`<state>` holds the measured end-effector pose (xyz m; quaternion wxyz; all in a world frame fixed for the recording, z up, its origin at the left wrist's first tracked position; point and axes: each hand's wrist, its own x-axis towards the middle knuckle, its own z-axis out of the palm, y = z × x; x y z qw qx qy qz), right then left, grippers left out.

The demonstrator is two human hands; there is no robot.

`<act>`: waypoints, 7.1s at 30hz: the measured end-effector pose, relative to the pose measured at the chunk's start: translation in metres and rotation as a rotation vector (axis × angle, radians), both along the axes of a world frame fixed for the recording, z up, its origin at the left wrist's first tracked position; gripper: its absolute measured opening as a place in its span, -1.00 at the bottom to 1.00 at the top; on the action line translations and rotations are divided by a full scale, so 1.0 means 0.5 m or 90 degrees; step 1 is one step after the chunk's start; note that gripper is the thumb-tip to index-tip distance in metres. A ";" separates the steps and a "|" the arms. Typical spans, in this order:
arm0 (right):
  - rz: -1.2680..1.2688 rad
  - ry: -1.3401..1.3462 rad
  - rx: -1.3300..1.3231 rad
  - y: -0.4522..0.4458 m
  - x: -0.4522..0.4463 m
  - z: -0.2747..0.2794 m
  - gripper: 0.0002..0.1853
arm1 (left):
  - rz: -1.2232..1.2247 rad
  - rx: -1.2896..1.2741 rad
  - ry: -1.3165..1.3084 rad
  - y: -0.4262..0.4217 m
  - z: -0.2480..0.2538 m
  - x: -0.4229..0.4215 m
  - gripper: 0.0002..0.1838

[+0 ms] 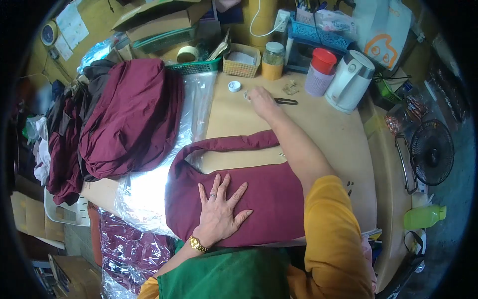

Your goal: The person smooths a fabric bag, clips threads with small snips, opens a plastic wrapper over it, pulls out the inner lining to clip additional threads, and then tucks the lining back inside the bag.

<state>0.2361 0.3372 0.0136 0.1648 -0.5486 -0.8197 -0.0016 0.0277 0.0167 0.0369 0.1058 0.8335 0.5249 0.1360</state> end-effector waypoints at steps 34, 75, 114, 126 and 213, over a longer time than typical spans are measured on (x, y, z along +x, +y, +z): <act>0.239 0.042 -0.019 -0.462 -0.007 0.057 -0.84 | -0.014 -0.013 0.012 0.009 0.001 -0.006 -0.24; 0.198 0.212 -0.275 -0.402 -0.197 0.062 -0.84 | 0.095 0.013 -0.239 -0.026 -0.031 -0.061 -0.33; 0.054 0.772 -0.428 -0.372 -0.181 0.107 -0.79 | 0.089 0.041 -0.235 -0.030 -0.034 -0.065 -0.40; 0.070 0.475 -0.281 -0.380 -0.198 0.003 -0.93 | 0.095 0.020 -0.260 -0.030 -0.034 -0.065 -0.40; 0.418 0.268 0.025 -0.572 -0.470 0.125 -0.61 | 0.422 0.380 -0.215 -0.031 -0.005 -0.477 -0.91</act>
